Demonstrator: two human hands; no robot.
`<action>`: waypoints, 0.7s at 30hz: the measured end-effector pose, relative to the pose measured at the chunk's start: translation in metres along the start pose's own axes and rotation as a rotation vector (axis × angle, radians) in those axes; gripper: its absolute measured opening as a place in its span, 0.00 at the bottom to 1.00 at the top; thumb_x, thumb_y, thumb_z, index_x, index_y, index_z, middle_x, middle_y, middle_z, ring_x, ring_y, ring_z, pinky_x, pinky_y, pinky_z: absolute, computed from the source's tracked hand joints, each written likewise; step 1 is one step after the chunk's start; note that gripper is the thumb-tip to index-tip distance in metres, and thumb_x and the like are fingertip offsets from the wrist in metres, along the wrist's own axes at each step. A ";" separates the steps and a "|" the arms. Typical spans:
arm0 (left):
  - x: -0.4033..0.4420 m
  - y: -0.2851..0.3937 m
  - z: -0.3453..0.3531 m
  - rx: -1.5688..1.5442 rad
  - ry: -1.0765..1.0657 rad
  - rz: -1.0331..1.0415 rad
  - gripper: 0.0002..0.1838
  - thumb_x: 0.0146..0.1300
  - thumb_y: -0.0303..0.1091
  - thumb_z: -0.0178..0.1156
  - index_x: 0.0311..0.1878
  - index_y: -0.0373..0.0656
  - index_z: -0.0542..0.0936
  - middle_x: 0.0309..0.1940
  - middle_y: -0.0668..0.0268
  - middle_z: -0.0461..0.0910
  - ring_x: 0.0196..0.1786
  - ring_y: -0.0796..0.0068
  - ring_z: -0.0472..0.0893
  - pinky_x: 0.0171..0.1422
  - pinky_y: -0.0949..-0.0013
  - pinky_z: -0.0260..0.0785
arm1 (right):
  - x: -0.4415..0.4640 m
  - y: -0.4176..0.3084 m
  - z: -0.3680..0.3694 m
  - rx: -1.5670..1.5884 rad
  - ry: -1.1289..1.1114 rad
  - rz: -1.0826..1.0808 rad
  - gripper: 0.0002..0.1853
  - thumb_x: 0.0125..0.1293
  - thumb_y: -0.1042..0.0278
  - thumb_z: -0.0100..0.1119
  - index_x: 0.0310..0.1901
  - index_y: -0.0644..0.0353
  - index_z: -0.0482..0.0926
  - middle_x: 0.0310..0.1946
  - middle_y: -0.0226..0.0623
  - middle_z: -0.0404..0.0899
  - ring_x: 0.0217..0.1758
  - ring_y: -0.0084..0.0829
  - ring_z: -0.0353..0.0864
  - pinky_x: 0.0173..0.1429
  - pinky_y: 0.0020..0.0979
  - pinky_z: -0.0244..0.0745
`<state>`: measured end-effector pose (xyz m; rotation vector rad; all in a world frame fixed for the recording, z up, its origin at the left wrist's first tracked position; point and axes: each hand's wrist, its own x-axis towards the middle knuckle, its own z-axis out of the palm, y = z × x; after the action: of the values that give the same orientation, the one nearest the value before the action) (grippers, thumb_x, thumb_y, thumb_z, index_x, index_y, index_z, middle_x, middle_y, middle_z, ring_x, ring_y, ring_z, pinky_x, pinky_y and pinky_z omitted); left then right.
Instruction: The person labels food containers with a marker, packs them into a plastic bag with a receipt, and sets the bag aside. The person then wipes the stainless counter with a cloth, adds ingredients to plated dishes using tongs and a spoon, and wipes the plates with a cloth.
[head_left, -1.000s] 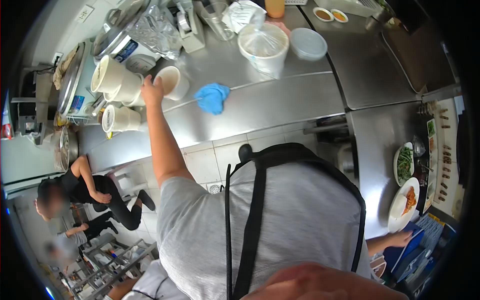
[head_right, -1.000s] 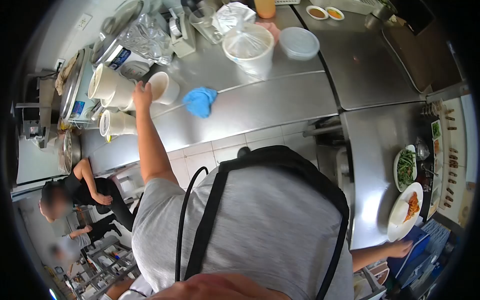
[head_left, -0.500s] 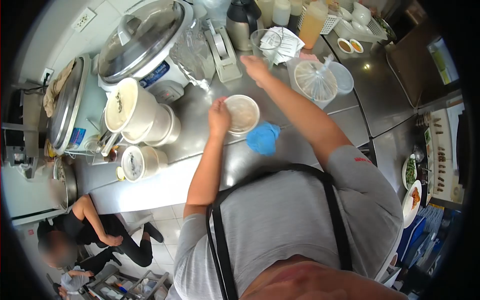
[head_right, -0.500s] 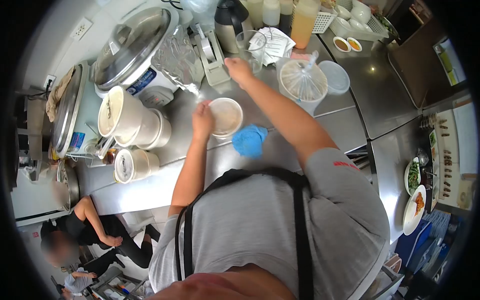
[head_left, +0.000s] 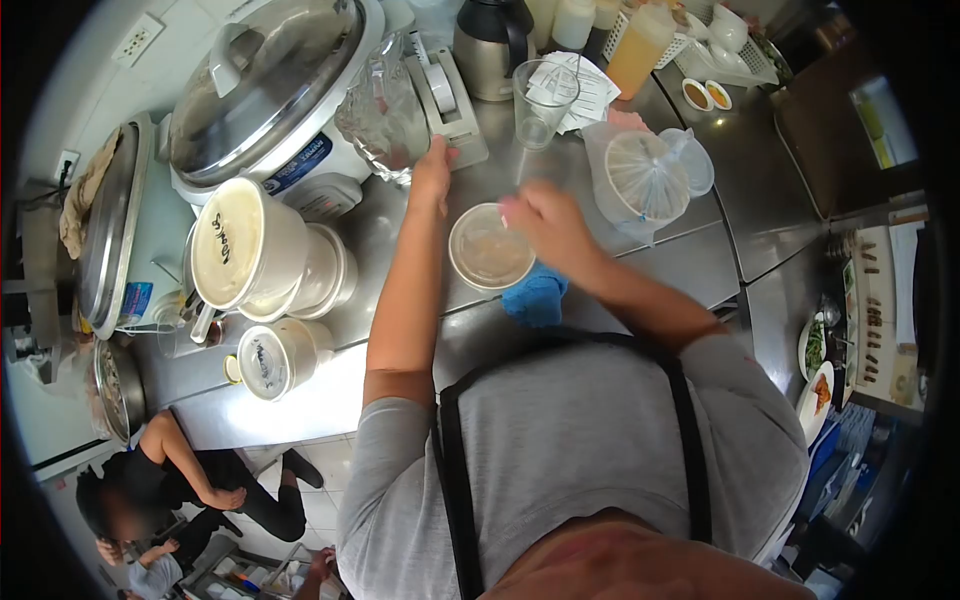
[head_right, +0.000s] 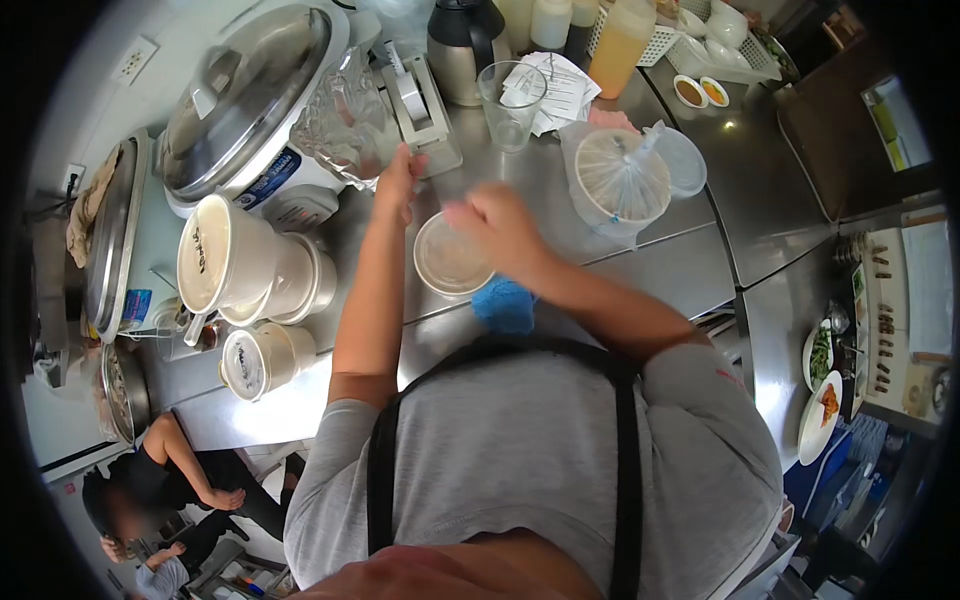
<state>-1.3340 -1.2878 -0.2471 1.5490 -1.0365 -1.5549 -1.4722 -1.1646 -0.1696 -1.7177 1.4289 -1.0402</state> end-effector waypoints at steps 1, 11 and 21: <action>-0.001 0.001 0.003 -0.015 0.022 0.018 0.24 0.54 0.56 0.45 0.33 0.43 0.76 0.29 0.69 0.72 0.34 0.78 0.66 0.38 0.70 0.55 | -0.023 0.004 0.002 0.018 0.042 -0.111 0.15 0.54 0.64 0.52 0.16 0.64 0.69 0.14 0.38 0.64 0.19 0.30 0.63 0.25 0.31 0.57; 0.038 -0.014 0.019 0.514 0.262 0.161 0.17 0.43 0.40 0.59 0.31 0.35 0.77 0.26 0.58 0.77 0.31 0.71 0.75 0.36 0.70 0.66 | -0.054 0.024 0.003 -0.002 0.071 -0.148 0.14 0.50 0.64 0.55 0.16 0.64 0.68 0.16 0.42 0.67 0.23 0.40 0.65 0.30 0.36 0.59; -0.042 -0.030 -0.040 -0.055 0.378 0.611 0.10 0.49 0.31 0.58 0.20 0.39 0.69 0.20 0.65 0.74 0.22 0.81 0.69 0.28 0.76 0.62 | -0.066 0.054 -0.032 0.181 -0.167 0.298 0.17 0.57 0.57 0.50 0.21 0.65 0.74 0.15 0.34 0.71 0.19 0.22 0.67 0.26 0.26 0.62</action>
<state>-1.2909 -1.2398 -0.2545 1.2572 -1.0967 -0.8287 -1.5305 -1.1097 -0.2131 -1.3782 1.3865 -0.8170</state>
